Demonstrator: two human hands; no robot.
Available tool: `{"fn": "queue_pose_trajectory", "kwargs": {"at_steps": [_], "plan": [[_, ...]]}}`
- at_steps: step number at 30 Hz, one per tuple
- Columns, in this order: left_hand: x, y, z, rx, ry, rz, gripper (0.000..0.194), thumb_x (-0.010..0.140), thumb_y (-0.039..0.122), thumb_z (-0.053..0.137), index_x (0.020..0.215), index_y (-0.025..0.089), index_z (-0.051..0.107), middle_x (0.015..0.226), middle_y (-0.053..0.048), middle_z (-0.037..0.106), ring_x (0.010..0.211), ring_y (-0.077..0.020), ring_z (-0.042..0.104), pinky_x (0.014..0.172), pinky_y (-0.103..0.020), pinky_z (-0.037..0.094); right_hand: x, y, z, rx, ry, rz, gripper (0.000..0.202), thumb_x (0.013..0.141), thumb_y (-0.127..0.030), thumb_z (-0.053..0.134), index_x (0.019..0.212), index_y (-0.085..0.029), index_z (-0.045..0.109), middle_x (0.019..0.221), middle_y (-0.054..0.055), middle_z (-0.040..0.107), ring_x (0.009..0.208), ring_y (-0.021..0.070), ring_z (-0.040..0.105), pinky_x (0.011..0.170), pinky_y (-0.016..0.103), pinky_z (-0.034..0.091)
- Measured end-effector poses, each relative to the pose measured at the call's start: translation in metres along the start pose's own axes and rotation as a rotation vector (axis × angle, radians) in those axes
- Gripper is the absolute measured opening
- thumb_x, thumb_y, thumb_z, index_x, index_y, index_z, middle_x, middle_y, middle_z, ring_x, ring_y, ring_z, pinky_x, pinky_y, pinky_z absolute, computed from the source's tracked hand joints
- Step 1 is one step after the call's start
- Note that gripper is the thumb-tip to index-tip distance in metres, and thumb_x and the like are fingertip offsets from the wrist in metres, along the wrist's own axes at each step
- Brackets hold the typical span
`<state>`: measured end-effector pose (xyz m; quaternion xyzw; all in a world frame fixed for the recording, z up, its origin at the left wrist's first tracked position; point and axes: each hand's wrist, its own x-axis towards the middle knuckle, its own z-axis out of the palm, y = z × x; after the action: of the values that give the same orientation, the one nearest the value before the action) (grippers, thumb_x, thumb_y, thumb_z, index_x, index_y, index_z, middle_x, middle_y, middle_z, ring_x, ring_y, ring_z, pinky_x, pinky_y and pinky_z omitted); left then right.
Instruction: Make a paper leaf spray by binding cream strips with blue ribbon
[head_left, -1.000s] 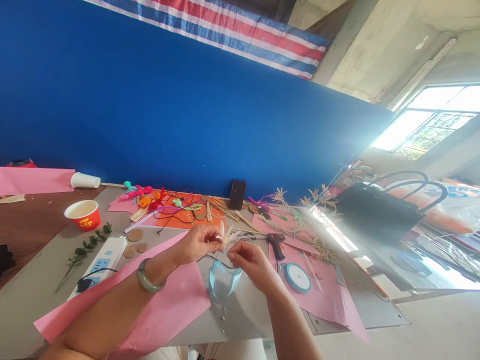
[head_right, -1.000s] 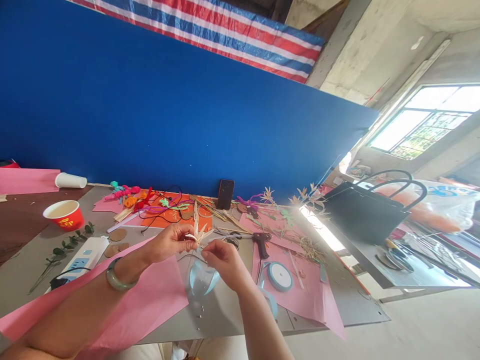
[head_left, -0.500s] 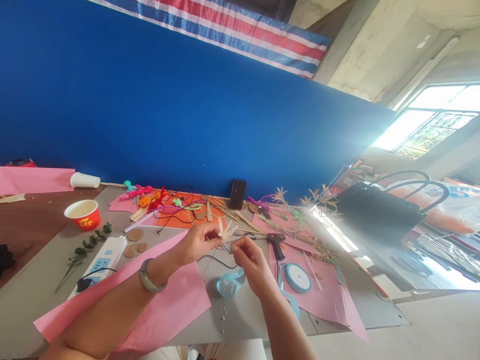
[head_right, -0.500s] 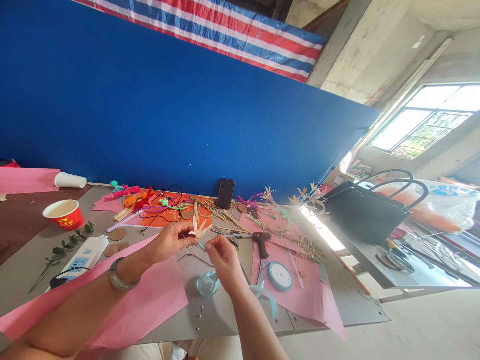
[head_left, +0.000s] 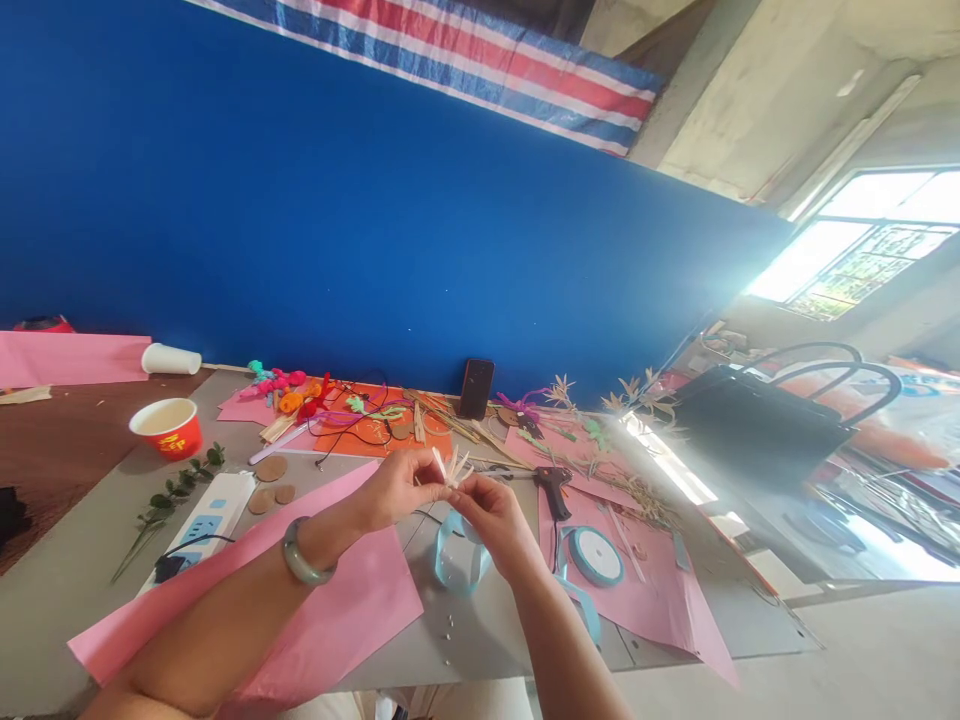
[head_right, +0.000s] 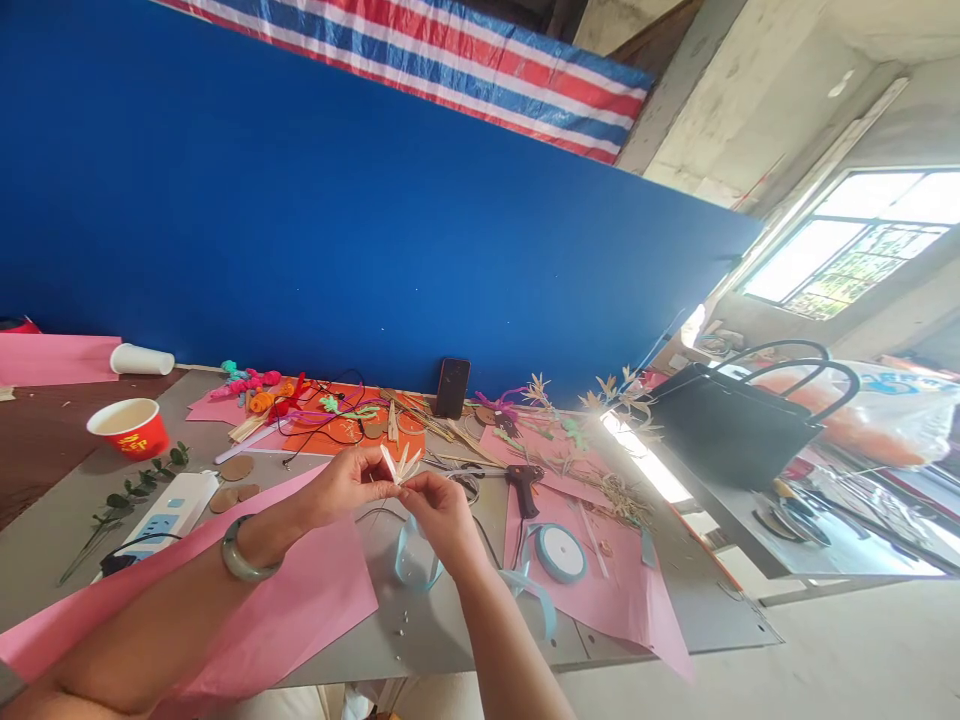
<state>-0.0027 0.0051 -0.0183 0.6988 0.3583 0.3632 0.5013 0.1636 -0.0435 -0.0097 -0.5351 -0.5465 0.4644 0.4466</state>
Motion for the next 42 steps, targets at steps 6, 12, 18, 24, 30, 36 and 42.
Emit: {"fn": "queue_pose_trajectory", "kwargs": {"at_steps": [6,12,18,24,30,36,42], "plan": [[0.0,-0.001,-0.001,-0.062,-0.044,-0.002,0.032,0.068,0.043,0.072,0.072,0.014,0.061,0.063,0.001,0.056,0.059,-0.0105,0.048,0.054,-0.021,0.036,0.001,-0.006,-0.001,0.061,-0.064,-0.042,0.034,0.064,-0.045,0.077,0.063,-0.017,0.057,0.053,-0.005,0.049,0.05,0.0084,0.04,0.049,0.022,0.029],[0.001,-0.001,-0.002,-0.212,-0.091,-0.052,0.036,0.061,0.043,0.078,0.069,0.013,0.06,0.061,0.001,0.054,0.057,-0.0094,0.046,0.054,-0.022,0.034,-0.003,-0.009,0.0,0.079,-0.046,-0.034,0.036,0.065,-0.049,0.075,0.065,-0.018,0.056,0.053,-0.006,0.043,0.05,0.0082,0.034,0.047,0.022,0.025],[-0.001,0.007,-0.003,-0.323,-0.181,-0.09,0.036,0.061,0.039,0.079,0.069,0.012,0.056,0.06,0.003,0.051,0.056,-0.0074,0.044,0.053,-0.02,0.032,-0.01,-0.002,0.003,0.088,-0.045,-0.012,0.035,0.071,-0.05,0.069,0.069,-0.017,0.057,0.055,-0.005,0.043,0.051,0.0084,0.033,0.048,0.023,0.025],[-0.002,0.011,0.0,-0.402,-0.183,-0.138,0.037,0.057,0.036,0.081,0.066,0.013,0.053,0.055,0.006,0.047,0.048,-0.0054,0.038,0.045,-0.02,0.027,-0.015,0.0,0.006,0.097,-0.002,-0.01,0.031,0.071,-0.045,0.072,0.069,-0.017,0.059,0.056,-0.004,0.045,0.05,0.0083,0.034,0.048,0.023,0.026],[-0.001,0.006,0.004,-0.472,-0.142,-0.114,0.037,0.058,0.035,0.081,0.065,0.013,0.052,0.055,0.006,0.046,0.049,-0.0052,0.038,0.046,-0.02,0.027,-0.018,0.001,0.009,0.08,0.099,-0.069,0.029,0.068,-0.043,0.075,0.068,-0.017,0.061,0.062,0.0,0.056,0.057,0.0122,0.047,0.054,0.025,0.037],[-0.002,0.004,0.005,-0.494,-0.137,-0.091,0.036,0.059,0.036,0.08,0.064,0.013,0.052,0.056,0.005,0.048,0.05,-0.0061,0.042,0.048,-0.021,0.03,-0.019,0.003,0.013,0.092,0.119,-0.107,0.027,0.062,-0.037,0.08,0.07,-0.018,0.064,0.069,0.003,0.064,0.068,0.0173,0.058,0.065,0.029,0.046],[-0.001,0.003,0.007,-0.463,-0.064,-0.068,0.033,0.062,0.034,0.078,0.065,0.013,0.052,0.057,0.005,0.049,0.05,-0.0058,0.043,0.049,-0.021,0.032,-0.016,0.009,0.017,0.124,0.16,-0.087,0.025,0.064,-0.039,0.078,0.071,-0.018,0.066,0.069,0.004,0.067,0.066,0.0177,0.06,0.061,0.03,0.047]]}}
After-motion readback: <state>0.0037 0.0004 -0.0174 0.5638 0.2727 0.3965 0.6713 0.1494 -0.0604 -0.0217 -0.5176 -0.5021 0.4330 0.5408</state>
